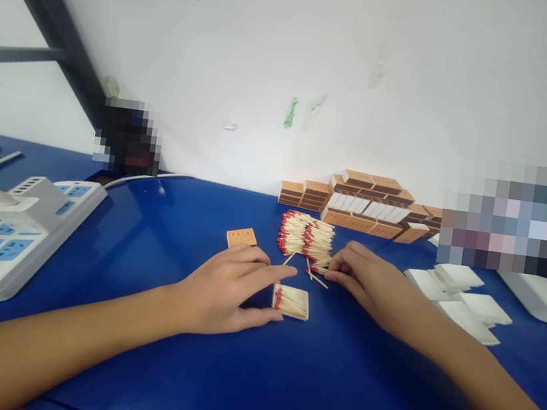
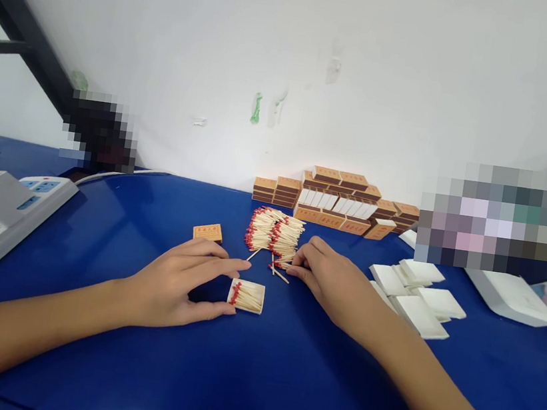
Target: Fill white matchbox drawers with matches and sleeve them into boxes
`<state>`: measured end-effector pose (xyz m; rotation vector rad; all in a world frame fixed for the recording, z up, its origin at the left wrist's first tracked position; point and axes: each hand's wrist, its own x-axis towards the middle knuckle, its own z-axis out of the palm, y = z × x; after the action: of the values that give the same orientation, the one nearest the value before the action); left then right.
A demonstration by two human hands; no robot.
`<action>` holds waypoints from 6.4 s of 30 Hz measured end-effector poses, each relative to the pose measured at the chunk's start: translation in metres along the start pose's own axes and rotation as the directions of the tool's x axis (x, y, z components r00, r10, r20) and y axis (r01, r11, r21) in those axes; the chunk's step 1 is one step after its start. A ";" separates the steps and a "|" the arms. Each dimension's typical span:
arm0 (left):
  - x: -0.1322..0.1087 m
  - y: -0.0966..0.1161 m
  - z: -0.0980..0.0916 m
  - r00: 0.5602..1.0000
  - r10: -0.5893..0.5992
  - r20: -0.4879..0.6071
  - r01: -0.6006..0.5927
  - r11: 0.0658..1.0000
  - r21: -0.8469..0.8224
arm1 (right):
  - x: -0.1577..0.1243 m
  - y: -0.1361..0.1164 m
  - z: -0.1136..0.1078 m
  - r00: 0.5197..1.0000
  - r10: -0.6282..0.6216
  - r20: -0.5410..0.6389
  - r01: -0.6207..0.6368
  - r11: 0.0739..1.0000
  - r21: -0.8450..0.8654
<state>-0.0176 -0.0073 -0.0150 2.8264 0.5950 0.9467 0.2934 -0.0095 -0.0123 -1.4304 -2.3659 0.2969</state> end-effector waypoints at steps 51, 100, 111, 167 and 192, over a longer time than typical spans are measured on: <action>0.002 -0.002 0.002 0.989 -0.140 0.041 0.143 0.987 -0.079 | -0.002 -0.052 -0.002 0.989 -0.139 -0.060 0.141 0.990 0.030; 0.003 0.003 0.001 0.994 -0.094 0.057 0.100 0.988 -0.121 | -0.006 -0.069 0.014 0.994 -0.104 0.020 0.101 0.987 0.122; 0.001 0.000 0.002 0.989 -0.131 0.070 0.140 0.982 -0.131 | -0.007 -0.059 0.000 0.995 -0.096 -0.010 0.096 0.987 0.129; 0.004 0.000 0.002 0.998 0.047 0.041 -0.042 0.993 -0.112 | 0.001 -0.012 0.005 0.999 0.018 -0.045 -0.017 1.000 0.012; 0.000 0.000 0.000 0.997 -0.046 0.061 0.049 0.997 -0.054 | 0.000 -0.005 -0.001 0.995 0.086 0.045 -0.086 0.996 0.000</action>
<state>-0.0168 -0.0075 -0.0150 2.7679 0.6161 0.8546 0.2894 -0.0123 -0.0097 -1.5424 -2.3422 0.3568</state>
